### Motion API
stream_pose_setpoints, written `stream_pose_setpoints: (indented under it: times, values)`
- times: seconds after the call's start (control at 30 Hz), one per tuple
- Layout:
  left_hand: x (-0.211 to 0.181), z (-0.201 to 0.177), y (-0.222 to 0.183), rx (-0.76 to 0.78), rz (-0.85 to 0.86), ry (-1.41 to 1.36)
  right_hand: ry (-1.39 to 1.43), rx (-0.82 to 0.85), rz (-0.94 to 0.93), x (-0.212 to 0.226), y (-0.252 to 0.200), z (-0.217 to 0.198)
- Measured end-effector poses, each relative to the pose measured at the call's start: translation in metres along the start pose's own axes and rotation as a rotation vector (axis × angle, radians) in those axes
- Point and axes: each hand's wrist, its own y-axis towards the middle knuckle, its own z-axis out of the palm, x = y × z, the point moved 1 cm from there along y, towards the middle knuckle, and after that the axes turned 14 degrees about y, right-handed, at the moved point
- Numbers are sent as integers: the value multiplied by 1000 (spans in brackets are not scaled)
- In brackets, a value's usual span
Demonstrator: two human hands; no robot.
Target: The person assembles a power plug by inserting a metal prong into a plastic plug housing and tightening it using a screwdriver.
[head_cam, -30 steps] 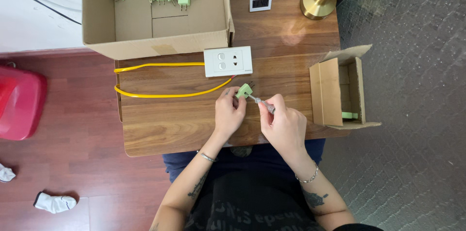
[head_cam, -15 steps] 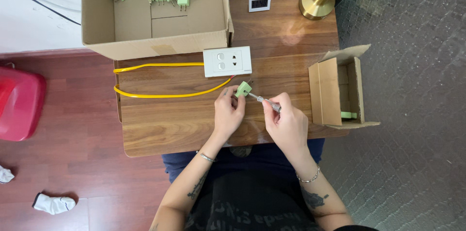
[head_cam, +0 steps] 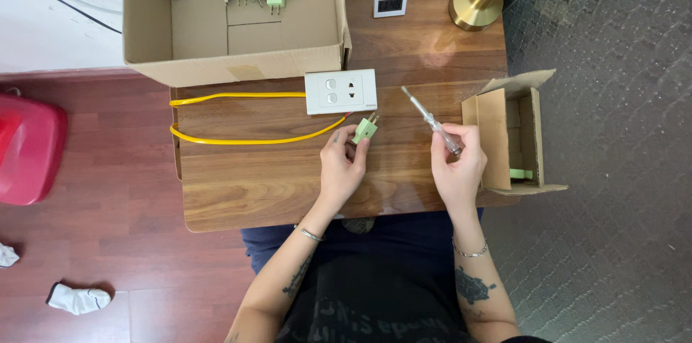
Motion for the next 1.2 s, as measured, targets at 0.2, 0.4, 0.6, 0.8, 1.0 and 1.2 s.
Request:
stream_pose_setpoints:
  times: [0.2,0.4,0.6,0.8,1.0,1.2]
  values:
    - [1,1,-1,-13,15,1,-135,-40,-231,-30,10,19]
    - [-1,0,-1,-5,7,17,-343,1,-355,-50,14,32]
    - [-2,-1,-1,-1,1,7,-456,15,-308,-60,9,37]
    - [-4,-3,-1,7,-11,-18,-326,66,-288,-55,13,35]
    - [-5,-6,1,38,-71,-90,-110,84,-249,-47,17,30]
    - [6,1,1,99,-93,-117,97,48,-137,-59,19,22]
